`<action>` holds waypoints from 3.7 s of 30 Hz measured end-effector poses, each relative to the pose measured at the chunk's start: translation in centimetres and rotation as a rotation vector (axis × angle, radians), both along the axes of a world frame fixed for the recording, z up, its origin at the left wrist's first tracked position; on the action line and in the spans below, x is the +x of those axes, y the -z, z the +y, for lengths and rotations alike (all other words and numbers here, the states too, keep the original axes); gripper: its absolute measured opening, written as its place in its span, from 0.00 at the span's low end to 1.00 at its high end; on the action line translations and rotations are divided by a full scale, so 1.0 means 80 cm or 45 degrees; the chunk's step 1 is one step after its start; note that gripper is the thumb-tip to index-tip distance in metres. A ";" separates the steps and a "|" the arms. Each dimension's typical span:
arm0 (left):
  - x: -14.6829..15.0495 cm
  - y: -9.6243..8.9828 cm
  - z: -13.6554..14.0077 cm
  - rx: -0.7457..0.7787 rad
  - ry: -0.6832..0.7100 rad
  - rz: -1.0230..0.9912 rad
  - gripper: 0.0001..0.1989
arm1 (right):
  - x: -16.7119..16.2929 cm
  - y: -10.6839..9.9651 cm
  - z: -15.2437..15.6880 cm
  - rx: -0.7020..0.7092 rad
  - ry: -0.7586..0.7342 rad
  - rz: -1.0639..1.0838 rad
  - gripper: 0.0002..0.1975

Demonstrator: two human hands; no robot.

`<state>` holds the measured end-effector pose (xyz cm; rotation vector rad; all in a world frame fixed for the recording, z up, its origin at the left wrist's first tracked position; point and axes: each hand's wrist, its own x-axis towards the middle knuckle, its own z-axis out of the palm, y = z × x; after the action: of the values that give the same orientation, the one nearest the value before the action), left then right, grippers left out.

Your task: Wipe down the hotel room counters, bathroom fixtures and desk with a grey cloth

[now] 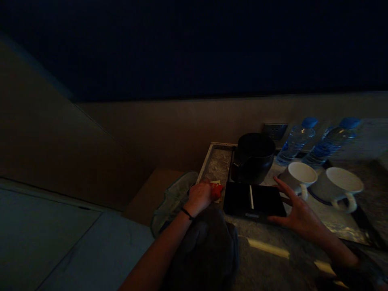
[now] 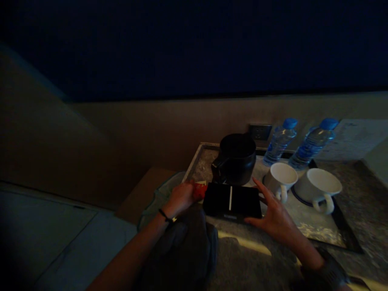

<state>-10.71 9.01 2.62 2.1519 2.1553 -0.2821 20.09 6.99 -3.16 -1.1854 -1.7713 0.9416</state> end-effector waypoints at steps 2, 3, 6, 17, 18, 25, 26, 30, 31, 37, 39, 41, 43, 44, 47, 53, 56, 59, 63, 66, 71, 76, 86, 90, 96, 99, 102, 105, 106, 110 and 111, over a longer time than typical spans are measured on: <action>-0.003 0.002 0.002 0.016 -0.001 -0.007 0.21 | 0.000 0.002 0.001 -0.033 -0.007 0.054 0.50; -0.006 0.002 0.002 0.022 0.012 -0.017 0.21 | 0.000 0.003 0.001 -0.047 -0.016 0.079 0.51; -0.014 -0.001 0.000 0.026 0.026 -0.041 0.15 | 0.000 0.006 0.003 -0.105 -0.034 0.151 0.52; -0.035 -0.002 -0.006 0.166 -0.079 -0.494 0.06 | -0.002 0.019 0.018 -0.360 -0.030 0.328 0.59; -0.039 -0.011 -0.008 0.191 -0.076 -0.557 0.06 | -0.003 0.019 0.019 -0.374 -0.021 0.330 0.60; -0.038 -0.117 -0.039 0.474 0.104 -0.849 0.09 | -0.001 0.012 0.028 -0.383 -0.077 0.388 0.60; -0.030 -0.128 -0.042 0.516 0.151 -0.859 0.09 | 0.002 0.010 0.030 -0.365 -0.094 0.390 0.59; 0.021 -0.146 -0.038 0.560 0.387 -0.966 0.08 | 0.009 0.005 0.034 -0.317 -0.088 0.396 0.58; 0.036 -0.144 -0.033 0.564 0.450 -0.995 0.08 | 0.009 0.004 0.034 -0.314 -0.070 0.400 0.58; 0.113 -0.097 0.026 0.384 0.711 -1.109 0.06 | -0.010 0.016 0.021 -0.168 0.029 0.361 0.55; 0.125 -0.080 0.049 0.334 0.698 -1.103 0.06 | -0.018 0.025 0.018 -0.062 0.072 0.349 0.52; 0.128 -0.070 0.068 0.338 0.703 -1.056 0.06 | -0.023 0.033 0.016 0.008 0.098 0.321 0.50; 0.126 -0.069 0.082 0.342 0.721 -1.016 0.06 | -0.026 0.040 0.015 0.019 0.099 0.291 0.50; 0.124 -0.071 0.088 0.339 0.720 -1.009 0.06 | -0.026 0.043 0.014 0.010 0.094 0.269 0.50; 0.111 -0.080 0.096 0.321 0.697 -0.982 0.06 | -0.024 0.048 0.012 -0.037 0.060 0.139 0.52; 0.101 -0.083 0.073 0.235 0.791 -0.819 0.09 | -0.018 0.051 0.004 0.031 0.052 -0.049 0.56; 0.122 -0.080 0.055 0.142 0.970 -0.694 0.10 | -0.020 0.051 0.001 0.016 0.052 -0.035 0.58; 0.152 -0.073 0.047 0.022 1.121 -0.460 0.11 | -0.020 0.052 -0.002 -0.008 0.078 -0.050 0.57; 0.178 -0.056 0.056 -0.088 1.232 -0.213 0.09 | -0.001 0.050 -0.006 -0.020 0.030 -0.124 0.57; 0.179 -0.043 0.071 -0.215 1.288 -0.226 0.10 | 0.025 0.047 -0.012 -0.049 -0.041 -0.305 0.44; 0.177 -0.027 0.087 -0.385 1.272 -0.348 0.12 | 0.040 0.041 -0.015 -0.004 -0.134 -0.531 0.19; 0.173 -0.035 0.063 -0.236 1.229 -0.324 0.14 | 0.032 0.040 -0.011 0.100 -0.129 -0.658 0.17; -0.015 -0.041 0.039 0.007 0.426 -0.172 0.12 | 0.049 0.055 -0.006 -0.045 -0.071 -0.797 0.18; -0.035 -0.005 0.043 -0.022 0.420 -0.199 0.23 | 0.044 0.058 0.002 -0.015 -0.027 -0.931 0.18; -0.024 0.006 0.048 -0.105 0.405 -0.211 0.23 | 0.057 0.074 -0.005 0.128 0.127 -0.854 0.20; -0.026 0.008 0.047 -0.094 0.357 -0.317 0.22 | 0.060 0.070 -0.014 0.209 0.161 -0.678 0.19; -0.030 0.014 0.047 -0.109 0.318 -0.360 0.20 | 0.053 0.056 -0.024 0.250 0.190 -0.509 0.17; -0.035 0.005 0.046 -0.123 0.319 -0.305 0.17 | 0.043 0.044 -0.031 0.287 0.239 -0.377 0.16; -0.037 -0.005 0.045 -0.088 0.333 -0.294 0.15 | 0.041 0.042 -0.034 0.305 0.252 -0.340 0.16; -0.032 -0.077 0.033 0.187 0.393 -0.391 0.12 | 0.032 0.044 -0.039 0.364 0.282 -0.251 0.14; -0.024 -0.095 0.028 0.239 0.411 -0.441 0.12 | 0.030 0.045 -0.039 0.367 0.284 -0.241 0.13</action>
<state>-12.65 11.24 10.24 2.4291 1.7057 0.2690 22.47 3.86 -6.73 -1.2822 -1.8031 0.4390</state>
